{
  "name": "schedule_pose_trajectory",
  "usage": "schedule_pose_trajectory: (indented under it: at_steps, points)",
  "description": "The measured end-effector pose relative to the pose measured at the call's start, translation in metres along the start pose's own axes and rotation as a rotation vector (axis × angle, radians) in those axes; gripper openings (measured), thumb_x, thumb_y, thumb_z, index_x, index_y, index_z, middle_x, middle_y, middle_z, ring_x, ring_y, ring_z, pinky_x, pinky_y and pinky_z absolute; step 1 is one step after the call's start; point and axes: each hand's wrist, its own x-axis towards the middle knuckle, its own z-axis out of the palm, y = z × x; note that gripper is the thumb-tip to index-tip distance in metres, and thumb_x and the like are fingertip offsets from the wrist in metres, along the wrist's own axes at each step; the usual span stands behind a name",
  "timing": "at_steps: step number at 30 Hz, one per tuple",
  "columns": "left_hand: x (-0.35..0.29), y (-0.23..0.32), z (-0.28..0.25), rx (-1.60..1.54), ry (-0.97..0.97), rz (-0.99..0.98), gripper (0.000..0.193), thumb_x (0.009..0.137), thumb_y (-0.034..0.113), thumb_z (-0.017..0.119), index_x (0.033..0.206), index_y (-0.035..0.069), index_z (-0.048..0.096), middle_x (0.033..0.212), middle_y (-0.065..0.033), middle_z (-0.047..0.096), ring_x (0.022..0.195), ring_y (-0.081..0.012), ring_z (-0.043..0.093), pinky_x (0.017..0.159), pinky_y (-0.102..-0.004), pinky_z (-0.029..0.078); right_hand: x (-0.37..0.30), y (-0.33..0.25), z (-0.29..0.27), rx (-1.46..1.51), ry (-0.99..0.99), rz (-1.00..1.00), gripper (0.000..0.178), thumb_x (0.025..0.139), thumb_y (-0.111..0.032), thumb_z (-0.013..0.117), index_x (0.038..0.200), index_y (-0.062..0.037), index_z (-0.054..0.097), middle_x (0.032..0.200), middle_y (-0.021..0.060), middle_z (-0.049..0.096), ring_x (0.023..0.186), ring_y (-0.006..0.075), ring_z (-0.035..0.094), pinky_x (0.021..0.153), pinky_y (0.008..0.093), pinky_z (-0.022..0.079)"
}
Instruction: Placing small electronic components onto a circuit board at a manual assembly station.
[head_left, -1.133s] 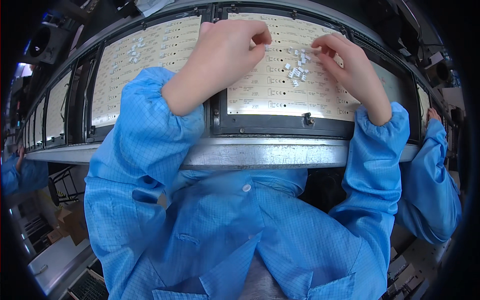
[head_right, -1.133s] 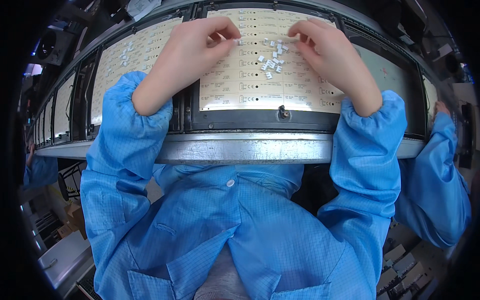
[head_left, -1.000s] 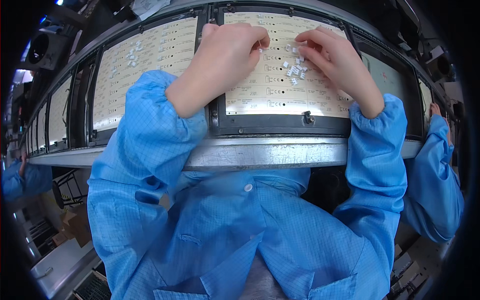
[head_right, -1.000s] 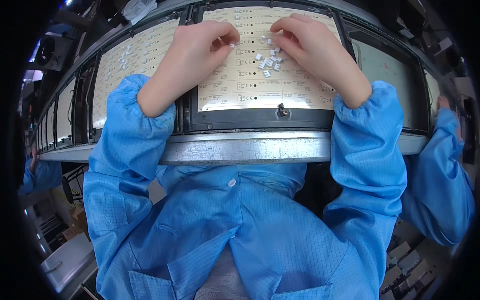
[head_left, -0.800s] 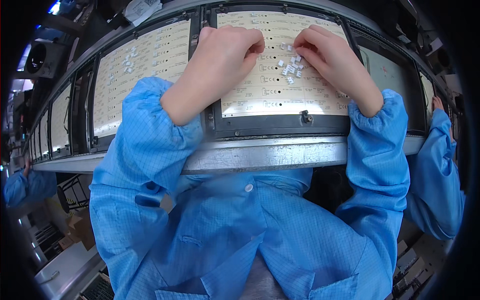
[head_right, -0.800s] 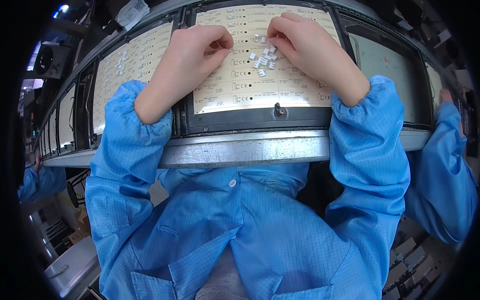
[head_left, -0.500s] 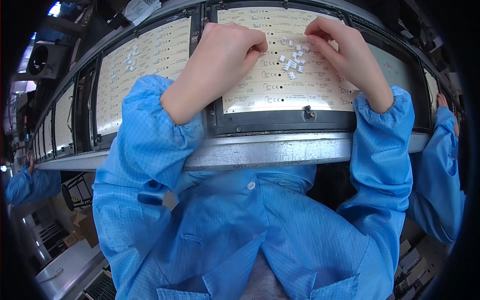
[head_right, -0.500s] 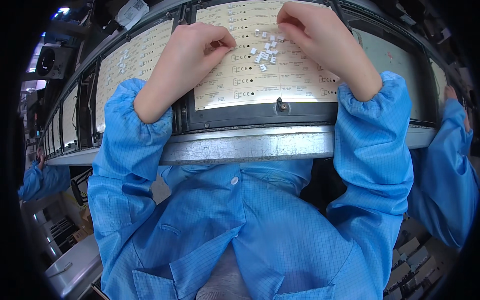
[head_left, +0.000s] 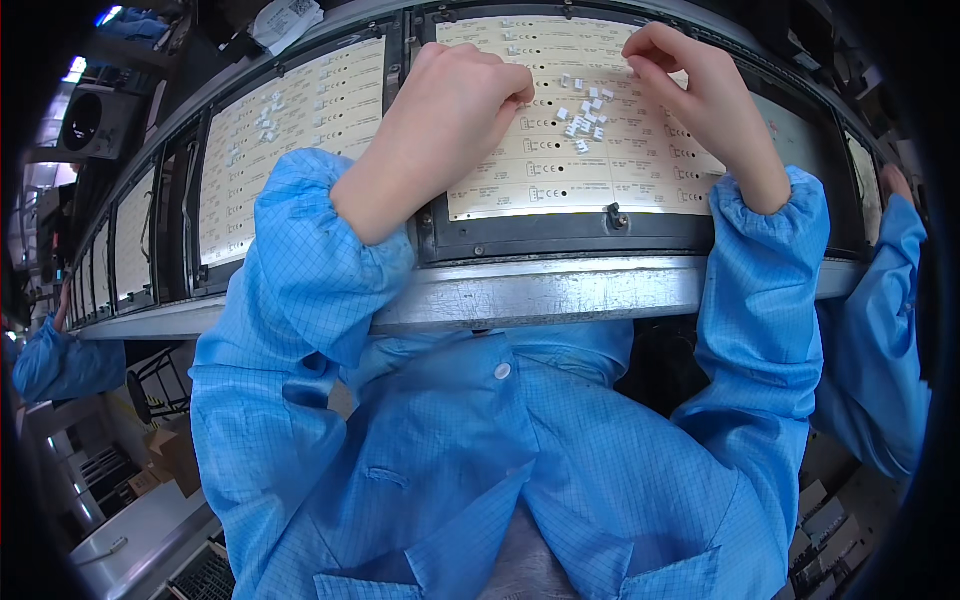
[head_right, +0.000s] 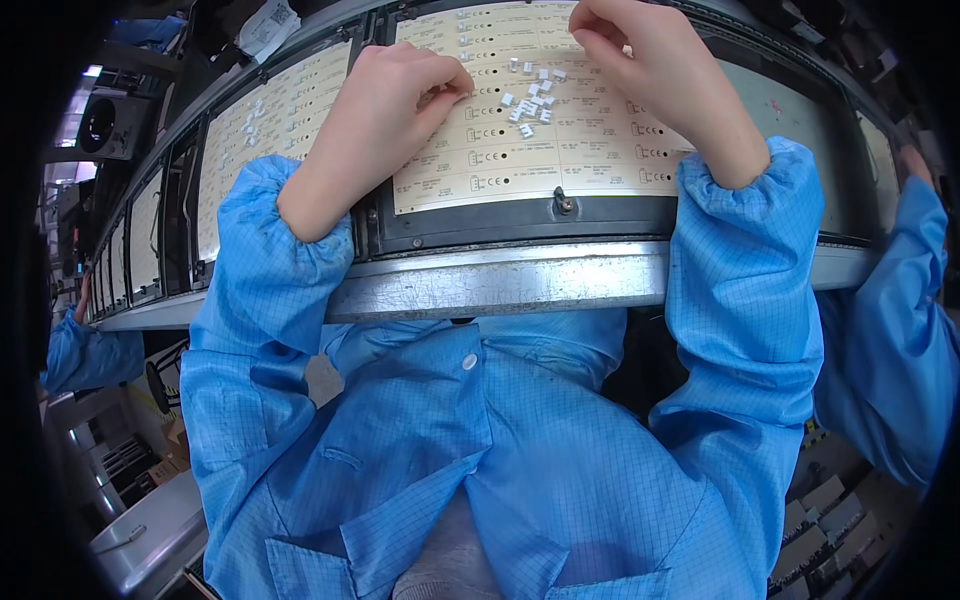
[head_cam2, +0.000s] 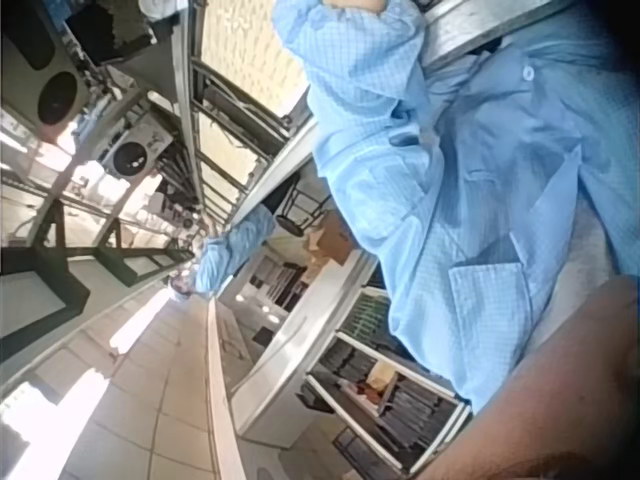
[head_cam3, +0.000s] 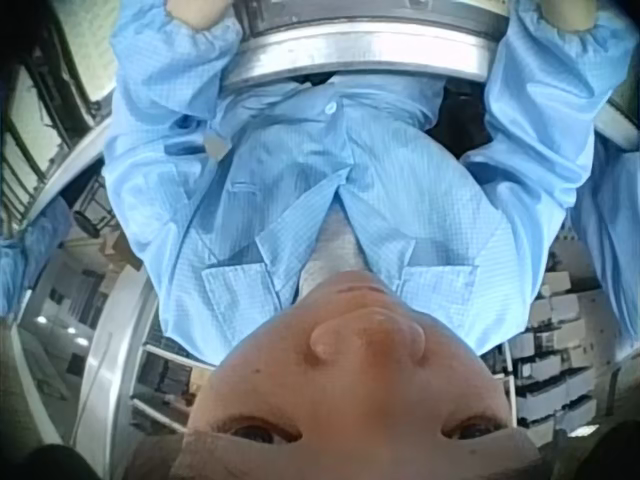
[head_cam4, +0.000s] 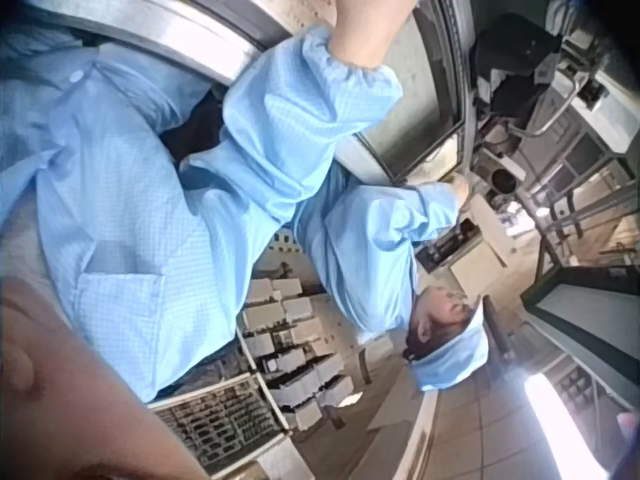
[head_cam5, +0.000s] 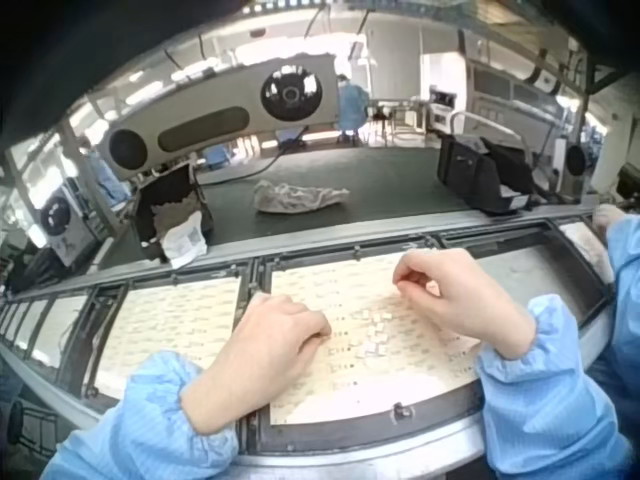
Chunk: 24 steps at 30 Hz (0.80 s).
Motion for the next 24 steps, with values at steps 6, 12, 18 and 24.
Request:
schedule_pose_trajectory:
  at_steps: [6, 12, 18, 24]
  points:
    - [0.008, -0.002, 0.0, 0.021, 0.018, 0.143, 0.005, 0.082, 0.003, 0.067, 0.086, 0.003, 0.07, 0.079, -0.0122, 0.069, 0.077, -0.0301, 0.066, 0.07, -0.0396, 0.052, -0.005, 0.013, -0.006, 0.019, 0.029, 0.044, 0.019, 0.099, -0.015, 0.059, 0.114, -0.0042, 0.066, 0.091, 0.0075, 0.07, 0.083, 0.0168, 0.068, 0.076, 0.0267, 0.054]
    - [0.005, -0.008, -0.001, -0.058, -0.033, 0.059, 0.006, 0.083, 0.005, 0.067, 0.087, 0.003, 0.071, 0.08, -0.0118, 0.07, 0.081, -0.029, 0.066, 0.075, -0.0397, 0.051, -0.006, 0.024, -0.007, -0.004, 0.02, 0.069, 0.022, 0.1, -0.016, 0.058, 0.117, -0.0059, 0.069, 0.092, 0.0075, 0.071, 0.083, 0.0154, 0.068, 0.074, 0.0253, 0.055]
    - [0.003, 0.0, 0.004, -0.019, 0.086, 0.07, 0.007, 0.08, 0.005, 0.063, 0.079, 0.003, 0.07, 0.077, -0.0138, 0.069, 0.081, -0.0319, 0.066, 0.079, -0.0404, 0.05, -0.006, 0.027, -0.01, -0.021, 0.003, 0.072, 0.024, 0.1, -0.016, 0.059, 0.118, -0.005, 0.069, 0.092, 0.0076, 0.072, 0.082, 0.0151, 0.069, 0.074, 0.0245, 0.055]
    - [0.002, 0.012, 0.009, 0.181, 0.059, 0.108, 0.005, 0.084, 0.007, 0.067, 0.088, 0.007, 0.07, 0.085, -0.0084, 0.069, 0.086, -0.028, 0.063, 0.083, -0.038, 0.046, -0.007, 0.028, -0.014, 0.016, 0.004, 0.131, 0.024, 0.099, -0.016, 0.06, 0.118, -0.0038, 0.069, 0.092, 0.0083, 0.071, 0.082, 0.0147, 0.069, 0.075, 0.025, 0.055]
